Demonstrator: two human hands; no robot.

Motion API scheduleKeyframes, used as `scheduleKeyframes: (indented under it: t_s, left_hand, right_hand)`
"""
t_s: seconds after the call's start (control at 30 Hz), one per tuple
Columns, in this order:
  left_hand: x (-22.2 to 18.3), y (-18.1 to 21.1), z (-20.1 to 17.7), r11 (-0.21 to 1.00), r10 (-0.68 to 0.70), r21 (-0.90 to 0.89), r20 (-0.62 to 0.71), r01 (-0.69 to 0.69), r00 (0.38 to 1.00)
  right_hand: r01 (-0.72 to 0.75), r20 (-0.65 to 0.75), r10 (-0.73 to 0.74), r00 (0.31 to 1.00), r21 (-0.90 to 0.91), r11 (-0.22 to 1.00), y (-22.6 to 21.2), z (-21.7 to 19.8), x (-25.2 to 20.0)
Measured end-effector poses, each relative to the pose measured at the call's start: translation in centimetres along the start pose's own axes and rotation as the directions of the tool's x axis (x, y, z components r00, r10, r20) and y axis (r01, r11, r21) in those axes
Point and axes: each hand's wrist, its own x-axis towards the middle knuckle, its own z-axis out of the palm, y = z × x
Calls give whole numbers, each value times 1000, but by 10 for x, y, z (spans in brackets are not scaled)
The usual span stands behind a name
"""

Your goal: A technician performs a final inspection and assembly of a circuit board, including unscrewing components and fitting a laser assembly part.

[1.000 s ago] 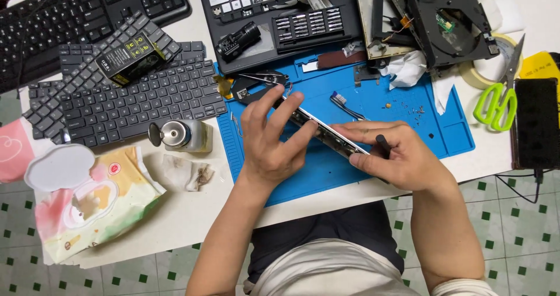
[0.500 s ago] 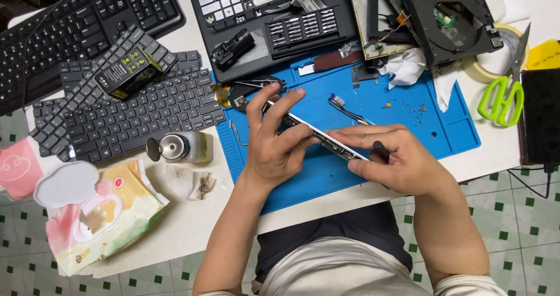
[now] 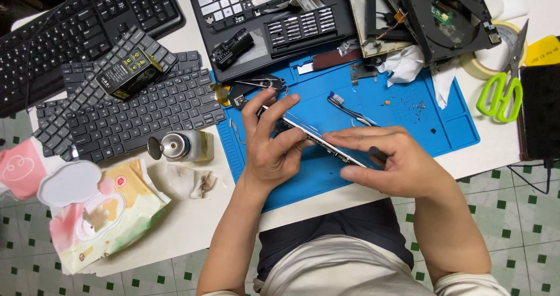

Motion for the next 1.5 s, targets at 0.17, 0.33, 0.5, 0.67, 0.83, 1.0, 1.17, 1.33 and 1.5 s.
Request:
scheduleKeyframes:
  t_s: [0.17,0.33,0.5,0.67,0.83,1.0,1.17,1.33,1.5]
  left_hand:
    - [3,-2,-9,999,45,8,48,-45,998]
    - [3,-3,-10,997,80,-7,15,-80,997]
    - [1,-2,-15,995,100,12,30,-100,995]
    - [-1,-2,-13,996,87,33,26,-88,996]
    - [0,0,-11,995,84,45,25,-85,996]
    - [3,4,-9,998,64,25,-20,-63,998]
    - [-3,-1,-16,995,83,48,68,-87,994]
    - [-5,-1,-14,996,77,43,55,-80,995]
    - [-6,-1,-14,997,74,30,41,-76,996]
  right_hand:
    - [-40,-290,18,957,-69,997,11,-14,-18]
    - [-145,-565,136,814,30,989,64,-31,-43]
    - [-291,-631,142,763,-140,946,82,-25,-59]
    - [-97,-498,11,867,-147,984,74,-3,-51]
    - [46,-461,-145,876,-219,975,71,16,-46]
    - [110,-540,-290,790,-341,934,31,14,-57]
    - [196,-447,-342,826,-341,919,-21,37,-70]
    - [252,-340,-408,847,-419,872,-33,46,-46]
    - [252,-230,-442,867,-564,787,-34,49,-36]
